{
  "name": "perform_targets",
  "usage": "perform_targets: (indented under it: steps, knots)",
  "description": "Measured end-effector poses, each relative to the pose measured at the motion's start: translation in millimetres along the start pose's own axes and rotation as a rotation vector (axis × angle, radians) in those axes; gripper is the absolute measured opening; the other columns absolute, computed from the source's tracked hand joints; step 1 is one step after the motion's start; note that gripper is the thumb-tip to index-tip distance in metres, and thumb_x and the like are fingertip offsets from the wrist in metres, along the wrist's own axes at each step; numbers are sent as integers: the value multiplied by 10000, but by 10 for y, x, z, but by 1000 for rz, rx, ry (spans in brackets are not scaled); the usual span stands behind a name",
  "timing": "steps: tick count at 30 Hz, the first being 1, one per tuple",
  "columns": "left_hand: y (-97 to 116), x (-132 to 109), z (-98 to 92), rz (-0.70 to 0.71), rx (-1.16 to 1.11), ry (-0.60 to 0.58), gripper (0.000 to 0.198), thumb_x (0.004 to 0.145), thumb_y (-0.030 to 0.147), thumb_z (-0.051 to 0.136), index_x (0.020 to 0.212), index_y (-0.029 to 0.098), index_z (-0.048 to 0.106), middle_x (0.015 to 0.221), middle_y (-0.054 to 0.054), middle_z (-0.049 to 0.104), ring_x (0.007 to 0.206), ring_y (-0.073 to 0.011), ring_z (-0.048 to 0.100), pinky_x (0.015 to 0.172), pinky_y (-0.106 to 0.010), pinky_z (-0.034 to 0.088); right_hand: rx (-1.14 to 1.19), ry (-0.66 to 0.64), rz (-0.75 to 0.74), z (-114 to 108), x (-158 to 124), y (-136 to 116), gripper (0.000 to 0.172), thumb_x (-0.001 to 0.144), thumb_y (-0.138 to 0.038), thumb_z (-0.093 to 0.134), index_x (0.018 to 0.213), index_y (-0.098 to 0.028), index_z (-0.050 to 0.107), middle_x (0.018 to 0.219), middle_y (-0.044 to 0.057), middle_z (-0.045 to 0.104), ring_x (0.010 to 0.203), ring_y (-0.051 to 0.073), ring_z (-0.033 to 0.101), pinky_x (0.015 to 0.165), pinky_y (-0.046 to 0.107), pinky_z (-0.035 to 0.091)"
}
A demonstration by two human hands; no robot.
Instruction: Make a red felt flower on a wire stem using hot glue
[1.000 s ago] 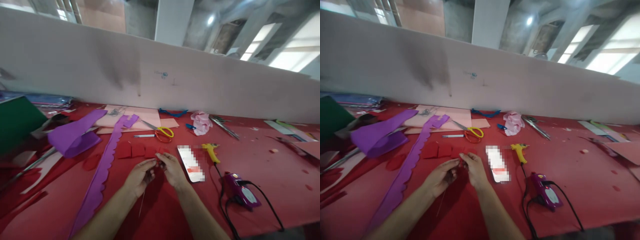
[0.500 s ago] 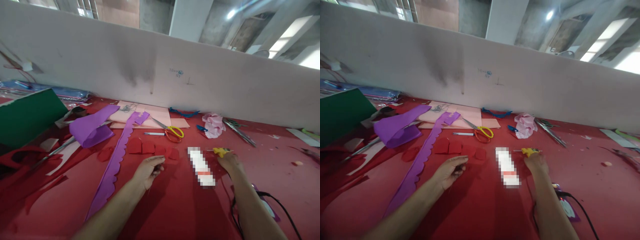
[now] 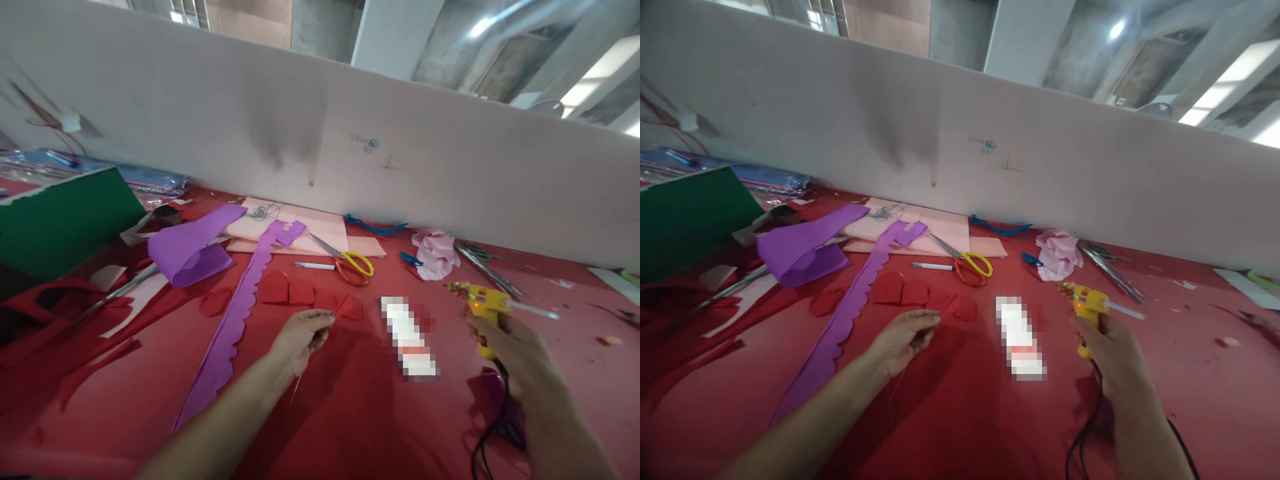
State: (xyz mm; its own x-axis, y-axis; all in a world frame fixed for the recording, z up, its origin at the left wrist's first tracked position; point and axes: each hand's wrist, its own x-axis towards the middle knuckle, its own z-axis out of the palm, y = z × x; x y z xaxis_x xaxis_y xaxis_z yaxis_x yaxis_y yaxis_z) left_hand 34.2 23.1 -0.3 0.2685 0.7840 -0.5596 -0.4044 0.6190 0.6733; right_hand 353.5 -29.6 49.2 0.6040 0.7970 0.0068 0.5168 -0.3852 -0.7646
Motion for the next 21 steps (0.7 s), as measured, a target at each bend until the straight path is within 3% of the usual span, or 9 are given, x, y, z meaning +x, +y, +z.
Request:
perform_targets:
  steps: [3,7,11,16,21]
  knots:
    - [-4,0,-1,13,31,6,136,574,151,723,692,132,659,528,30,559,439,-43,469,457,-170,339,305,-156,77,90,-445,-181,312,663,-451,677,830,-200,597,600,-4,551,492,143,486,439,244,368]
    - [-18,0,-1,40,49,-10,152,561,167,748,684,130,668,517,20,565,449,-50,485,471,-180,345,232,-337,64,287,-876,-407,382,724,-532,612,865,-178,639,662,47,639,555,180,555,478,263,414]
    - [-7,-31,18,51,75,-27,172,553,182,759,690,121,673,502,14,561,443,-55,490,455,-178,318,210,-567,-48,459,-1081,-599,432,753,-577,545,856,-170,644,653,52,652,440,137,506,443,260,409]
    - [20,-60,42,70,94,-31,150,548,179,750,659,117,670,485,12,551,438,-57,476,434,-182,269,264,-591,-17,596,-1122,-628,437,754,-596,520,823,-171,597,463,-34,493,379,99,415,377,211,323]
    - [-5,-26,26,68,132,-31,147,584,181,728,711,120,685,511,5,581,458,-66,501,476,-192,307,270,-591,32,659,-1110,-528,388,746,-558,559,790,-173,569,450,-58,449,373,80,378,370,191,288]
